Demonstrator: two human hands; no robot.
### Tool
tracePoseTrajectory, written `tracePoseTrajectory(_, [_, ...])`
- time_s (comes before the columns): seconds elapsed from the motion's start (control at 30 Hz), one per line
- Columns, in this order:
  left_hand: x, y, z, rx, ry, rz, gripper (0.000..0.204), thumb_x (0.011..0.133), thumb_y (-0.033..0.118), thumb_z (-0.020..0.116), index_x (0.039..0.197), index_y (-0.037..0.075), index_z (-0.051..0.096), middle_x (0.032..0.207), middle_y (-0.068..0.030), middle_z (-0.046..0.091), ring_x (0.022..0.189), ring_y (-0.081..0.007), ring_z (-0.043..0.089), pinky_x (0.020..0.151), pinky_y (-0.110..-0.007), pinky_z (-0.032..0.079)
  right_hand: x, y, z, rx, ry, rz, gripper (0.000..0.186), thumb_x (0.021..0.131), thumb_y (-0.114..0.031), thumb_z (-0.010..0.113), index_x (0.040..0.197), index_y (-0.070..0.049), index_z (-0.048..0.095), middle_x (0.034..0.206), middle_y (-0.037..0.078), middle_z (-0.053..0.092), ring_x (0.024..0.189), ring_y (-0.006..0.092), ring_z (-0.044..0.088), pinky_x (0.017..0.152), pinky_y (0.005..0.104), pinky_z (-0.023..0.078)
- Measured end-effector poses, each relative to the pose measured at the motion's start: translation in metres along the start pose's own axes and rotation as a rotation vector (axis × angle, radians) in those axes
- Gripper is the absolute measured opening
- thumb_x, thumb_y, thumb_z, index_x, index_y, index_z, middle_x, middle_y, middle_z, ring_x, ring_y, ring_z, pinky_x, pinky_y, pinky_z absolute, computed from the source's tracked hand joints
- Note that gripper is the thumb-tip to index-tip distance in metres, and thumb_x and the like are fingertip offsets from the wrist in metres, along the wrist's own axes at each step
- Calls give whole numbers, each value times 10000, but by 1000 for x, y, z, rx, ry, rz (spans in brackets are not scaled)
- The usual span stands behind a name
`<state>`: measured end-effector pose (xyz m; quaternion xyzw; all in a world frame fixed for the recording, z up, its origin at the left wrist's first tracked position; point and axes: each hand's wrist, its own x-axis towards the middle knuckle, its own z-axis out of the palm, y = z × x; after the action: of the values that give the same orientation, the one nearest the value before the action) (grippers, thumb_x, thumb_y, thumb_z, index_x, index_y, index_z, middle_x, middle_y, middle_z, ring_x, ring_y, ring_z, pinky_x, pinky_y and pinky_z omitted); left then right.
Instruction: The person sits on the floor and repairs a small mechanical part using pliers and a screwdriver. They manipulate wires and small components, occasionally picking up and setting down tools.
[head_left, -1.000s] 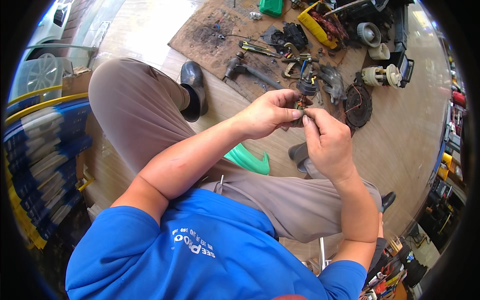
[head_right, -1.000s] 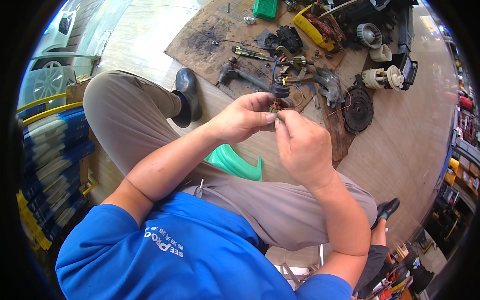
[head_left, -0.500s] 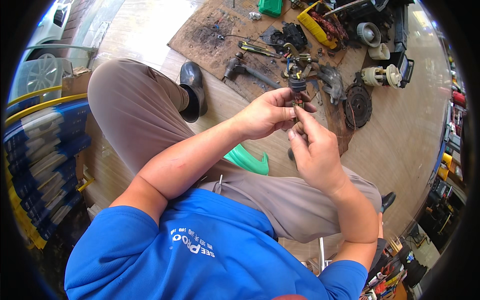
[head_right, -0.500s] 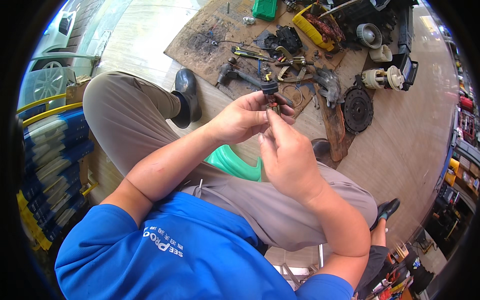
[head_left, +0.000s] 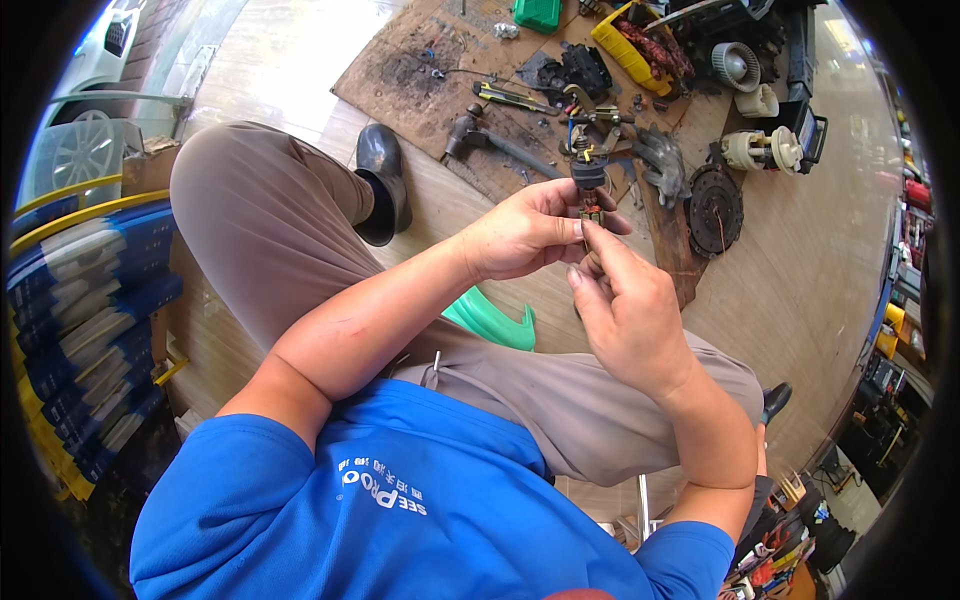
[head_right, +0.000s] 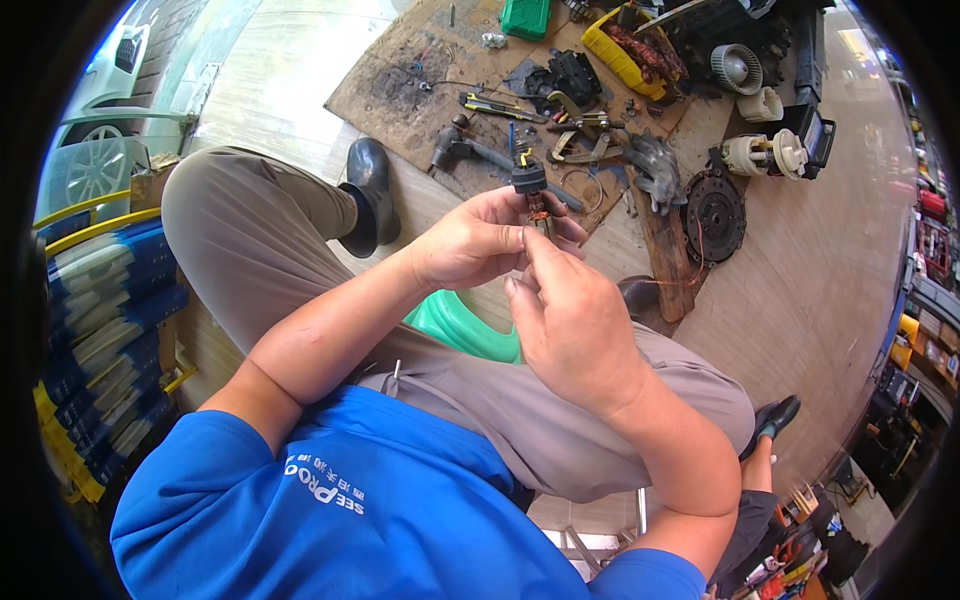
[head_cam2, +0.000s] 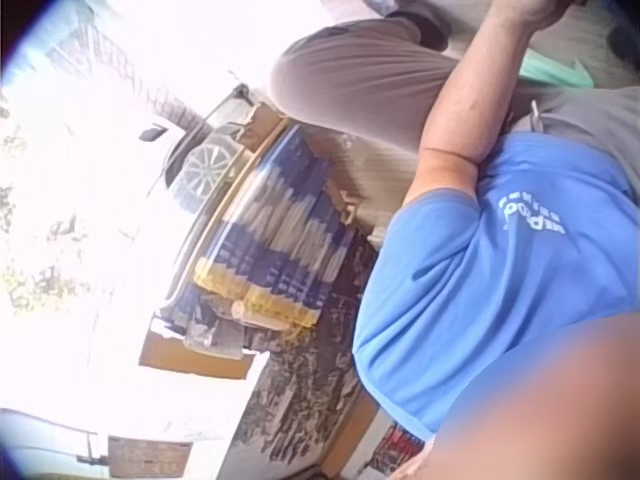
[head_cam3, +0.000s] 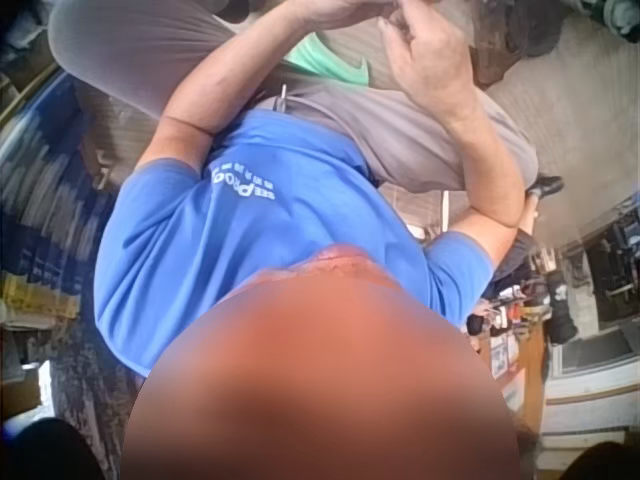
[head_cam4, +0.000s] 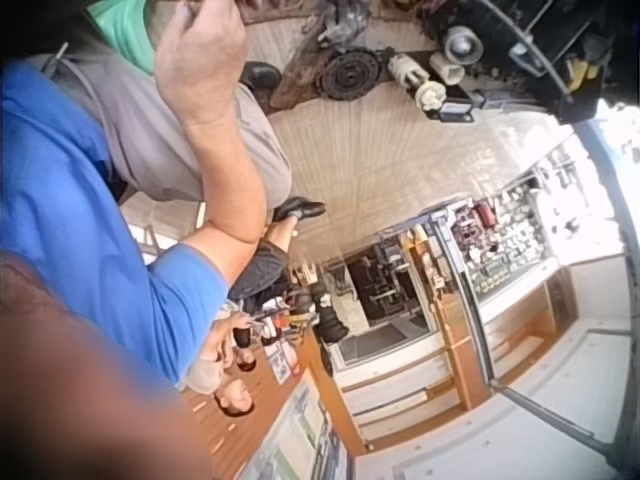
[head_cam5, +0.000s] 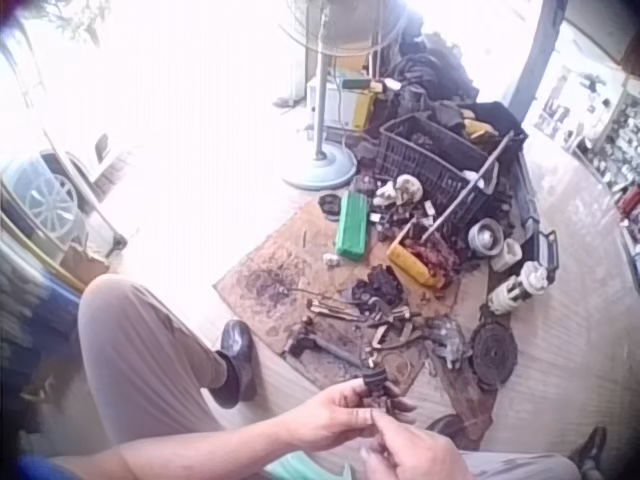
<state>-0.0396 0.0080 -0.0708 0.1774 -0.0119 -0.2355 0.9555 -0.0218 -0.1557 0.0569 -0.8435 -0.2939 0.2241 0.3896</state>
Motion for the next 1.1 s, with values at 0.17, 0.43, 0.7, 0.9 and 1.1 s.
tracePoseTrajectory(0.17, [0, 3, -1, 87, 40, 2, 432, 973, 58, 651, 1386, 33, 524, 1326, -157, 630, 1233, -275, 625, 1074, -433, 493, -2, 1, -1, 108, 21, 74, 401, 910, -11, 667, 1294, 73, 584, 845, 151, 662, 741, 247, 645, 669, 362, 511])
tracePoseTrajectory(0.43, [1, 4, 3, 285, 157, -23, 369, 1013, 62, 617, 1370, 10, 539, 1241, -114, 658, 1111, -219, 669, 943, -378, 569, 7, 15, -17, -17, 102, 187, 188, 938, -106, 678, 1082, 15, 669, 716, 166, 677, 600, 290, 655, 583, 384, 495])
tracePoseTrajectory(0.7, [-2, 8, 14, 243, 84, -69, 392, 1036, 135, 608, 1385, -18, 516, 1182, -136, 666, 1048, -247, 694, 854, -381, 604, 19, 24, -33, -190, 135, 136, 72, 935, -93, 679, 935, -22, 691, 724, 149, 659, 607, 293, 636, 579, 372, 490])
tracePoseTrajectory(0.9, [-3, 10, 13, 112, -14, -83, 432, 1048, 184, 594, 1409, -27, 484, 1190, -158, 661, 1046, -272, 703, 848, -391, 611, 21, 22, -34, -230, 200, 35, 55, 927, -77, 690, 937, -23, 690, 754, 149, 662, 625, 290, 635, 579, 366, 488])
tracePoseTrajectory(1.1, [-6, 13, 16, 90, -33, -89, 444, 1052, 182, 581, 1424, -30, 464, 1242, -167, 652, 1085, -294, 701, 877, -409, 610, 20, 15, -36, -237, 201, -37, 43, 913, -69, 701, 928, -30, 692, 763, 144, 668, 647, 298, 649, 588, 379, 501])
